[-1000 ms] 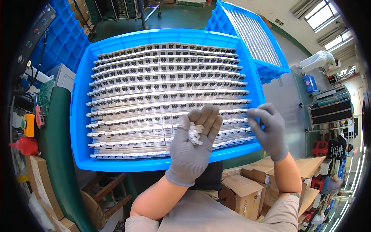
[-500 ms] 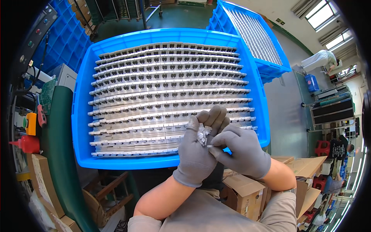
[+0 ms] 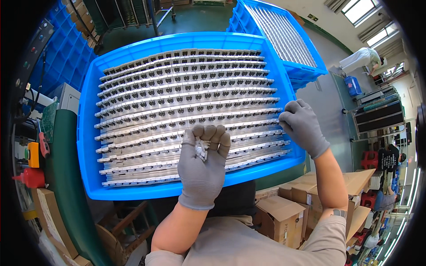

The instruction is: The person sorts small white rectangular components from a blue tray into a cardboard box. They pick up handfuls of the items, inspect them, and transfer them to the box, repeating this process throughout the clip.

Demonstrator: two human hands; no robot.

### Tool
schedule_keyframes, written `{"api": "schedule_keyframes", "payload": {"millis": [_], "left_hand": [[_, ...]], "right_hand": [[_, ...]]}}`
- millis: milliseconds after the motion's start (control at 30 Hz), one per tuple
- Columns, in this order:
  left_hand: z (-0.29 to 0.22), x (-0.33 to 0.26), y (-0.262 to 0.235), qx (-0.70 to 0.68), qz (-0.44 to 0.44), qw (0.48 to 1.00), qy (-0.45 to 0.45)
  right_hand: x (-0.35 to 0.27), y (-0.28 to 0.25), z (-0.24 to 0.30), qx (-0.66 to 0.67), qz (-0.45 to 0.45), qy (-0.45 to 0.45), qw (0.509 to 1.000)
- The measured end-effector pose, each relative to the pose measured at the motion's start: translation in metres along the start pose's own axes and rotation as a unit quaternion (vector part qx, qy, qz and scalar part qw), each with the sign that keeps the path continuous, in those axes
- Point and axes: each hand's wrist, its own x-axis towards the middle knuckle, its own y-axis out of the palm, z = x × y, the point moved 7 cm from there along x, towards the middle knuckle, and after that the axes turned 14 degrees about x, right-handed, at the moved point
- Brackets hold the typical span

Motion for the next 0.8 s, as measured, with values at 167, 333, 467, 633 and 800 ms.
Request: {"api": "schedule_keyframes", "payload": {"millis": [167,333,467,633,800], "left_hand": [[0.000,0.001,-0.002,0.006,0.009,1.000,-0.001],[0.002,0.001,-0.004,0.003,0.010,1.000,-0.005],[0.002,0.001,-0.002,0.005,0.012,1.000,-0.006],[0.004,0.000,0.000,-0.010,0.039,0.999,-0.018],[0.005,0.000,0.001,-0.037,0.069,0.997,-0.028]], "right_hand": [[0.004,0.005,0.002,-0.004,0.020,-0.005,1.000],[0.002,0.015,0.001,-0.034,0.037,0.004,0.999],[-0.006,0.002,0.001,-0.013,0.000,0.015,1.000],[-0.010,0.007,0.003,-0.008,0.031,0.033,0.999],[-0.014,0.004,0.008,-0.027,0.010,0.029,0.999]]}}
